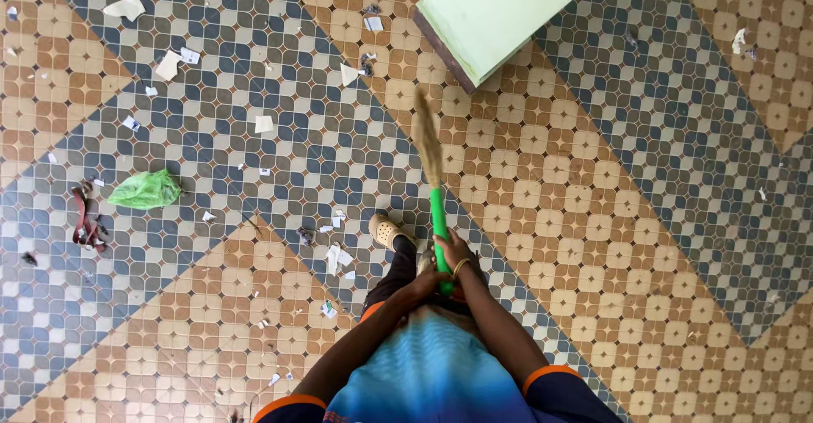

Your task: The person is using a broom to sweep pieces of paper and debris on a tiled floor.

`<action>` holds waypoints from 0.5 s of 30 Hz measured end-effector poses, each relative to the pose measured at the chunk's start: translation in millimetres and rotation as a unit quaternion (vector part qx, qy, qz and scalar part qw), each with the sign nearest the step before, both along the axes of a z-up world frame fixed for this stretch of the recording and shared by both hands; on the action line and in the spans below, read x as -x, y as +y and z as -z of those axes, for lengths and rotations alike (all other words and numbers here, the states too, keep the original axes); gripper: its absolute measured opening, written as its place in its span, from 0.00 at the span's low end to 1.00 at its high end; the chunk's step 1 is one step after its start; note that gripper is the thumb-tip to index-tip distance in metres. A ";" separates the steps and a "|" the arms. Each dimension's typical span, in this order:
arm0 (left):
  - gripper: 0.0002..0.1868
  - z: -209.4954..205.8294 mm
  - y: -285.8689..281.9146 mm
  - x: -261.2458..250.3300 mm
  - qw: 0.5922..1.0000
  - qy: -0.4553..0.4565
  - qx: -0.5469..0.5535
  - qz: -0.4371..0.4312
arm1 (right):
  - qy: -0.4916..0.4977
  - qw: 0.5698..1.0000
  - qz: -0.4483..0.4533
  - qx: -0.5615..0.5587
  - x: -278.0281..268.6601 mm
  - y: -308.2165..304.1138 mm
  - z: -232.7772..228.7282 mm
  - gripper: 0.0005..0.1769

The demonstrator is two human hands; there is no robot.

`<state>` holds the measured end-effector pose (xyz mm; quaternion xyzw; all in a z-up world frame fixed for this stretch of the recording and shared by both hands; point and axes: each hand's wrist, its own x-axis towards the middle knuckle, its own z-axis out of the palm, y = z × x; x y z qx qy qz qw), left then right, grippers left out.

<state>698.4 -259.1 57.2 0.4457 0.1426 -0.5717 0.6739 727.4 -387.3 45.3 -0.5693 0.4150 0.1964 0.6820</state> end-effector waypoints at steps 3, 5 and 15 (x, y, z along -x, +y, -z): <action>0.16 6.7 -10.1 -20.5 0.999 0.013 -0.029 0.026 | -0.025 0.998 0.057 0.026 -25.0 -16.0 10.7 0.33; 0.17 13.5 -23.3 -34.8 0.995 0.093 -0.043 -0.012 | -0.040 0.995 0.081 0.052 -37.8 -24.9 31.0 0.32; 0.17 13.7 -34.4 -75.0 0.993 0.076 -0.026 -0.086 | 0.070 0.945 -0.313 0.062 -107.5 -27.5 58.4 0.47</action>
